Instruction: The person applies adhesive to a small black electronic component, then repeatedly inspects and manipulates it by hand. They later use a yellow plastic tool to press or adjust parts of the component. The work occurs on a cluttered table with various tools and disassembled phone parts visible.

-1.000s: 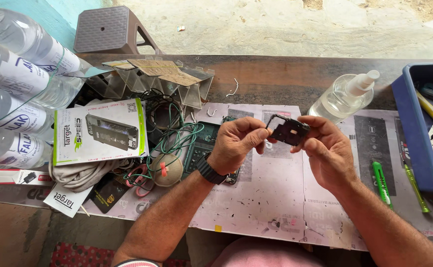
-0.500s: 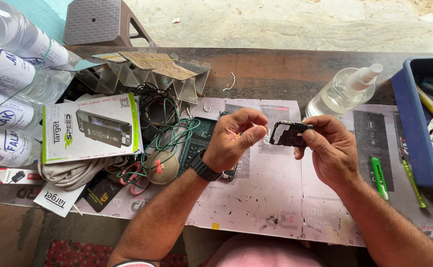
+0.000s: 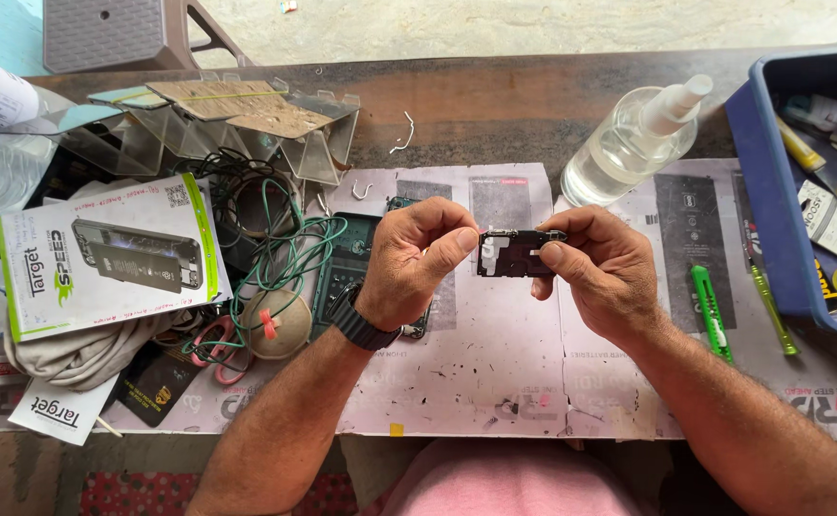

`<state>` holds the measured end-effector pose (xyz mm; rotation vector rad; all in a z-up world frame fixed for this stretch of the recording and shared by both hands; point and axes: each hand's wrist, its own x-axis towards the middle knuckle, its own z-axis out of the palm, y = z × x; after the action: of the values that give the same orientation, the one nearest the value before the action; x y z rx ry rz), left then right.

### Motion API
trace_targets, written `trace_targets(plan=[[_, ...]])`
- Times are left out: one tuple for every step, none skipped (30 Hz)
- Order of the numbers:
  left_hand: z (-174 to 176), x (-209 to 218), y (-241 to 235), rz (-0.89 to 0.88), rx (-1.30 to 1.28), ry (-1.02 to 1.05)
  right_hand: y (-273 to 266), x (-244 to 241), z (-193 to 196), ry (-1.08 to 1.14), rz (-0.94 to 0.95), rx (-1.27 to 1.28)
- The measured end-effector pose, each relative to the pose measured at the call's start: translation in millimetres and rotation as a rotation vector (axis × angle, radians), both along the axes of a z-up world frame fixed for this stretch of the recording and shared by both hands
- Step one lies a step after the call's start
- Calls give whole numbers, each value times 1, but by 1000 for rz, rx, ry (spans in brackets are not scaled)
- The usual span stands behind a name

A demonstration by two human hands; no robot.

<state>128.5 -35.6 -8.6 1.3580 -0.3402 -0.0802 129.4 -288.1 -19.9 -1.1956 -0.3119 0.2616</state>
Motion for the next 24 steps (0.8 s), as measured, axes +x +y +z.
trace_targets(plan=[[0,0,-1,2,0,-1,0,0,0,2,4,-10],[0,0,-1,3,-1,-2,1,0,0,10,8,-18],[0,0,-1,13,30,-2,1,-1,0,18,12,-26],[0,0,-2,22,61,-2,2,-1,0,26,16,-33],[0,0,-2,30,92,-4,3,-1,0,27,14,-54],[0,-1,-3,36,103,5,3,-1,0,28,13,-75],[1,-1,-3,42,115,12,4,-1,0,27,12,-95],[1,-1,-4,47,127,19,4,-2,1,22,15,-108],[1,-1,-4,47,125,21,4,-2,1,16,17,-120],[1,-1,-5,46,124,23,4,-2,1,10,19,-133],[1,-1,-5,46,123,24,4,-2,1,8,24,-133],[1,-1,-5,44,120,18,4,-2,2,7,28,-133],[1,-1,-5,41,117,11,4,-2,2,5,33,-133],[0,-1,-5,38,115,5,4,-2,2,9,34,-125],[0,-1,-5,40,115,3,4,-2,2,12,35,-116],[0,0,-5,41,115,1,4,-3,2,15,36,-108],[0,0,-5,42,114,0,4,-3,2,13,33,-110],[0,0,-5,42,119,-4,4,-3,2,10,30,-112],[0,0,-5,43,126,-10,4,-3,1,6,28,-113],[0,0,-5,43,133,-15,4,-3,1,3,31,-104],[0,0,-4,44,137,-26,3,-2,1,1,34,-95],[0,0,-4,45,141,-37,3,-2,1,-2,36,-87],[0,1,-4,46,145,-49,3,-2,1,-7,32,-98],[0,2,-4,42,144,-50,3,-2,1,-13,27,-110]])
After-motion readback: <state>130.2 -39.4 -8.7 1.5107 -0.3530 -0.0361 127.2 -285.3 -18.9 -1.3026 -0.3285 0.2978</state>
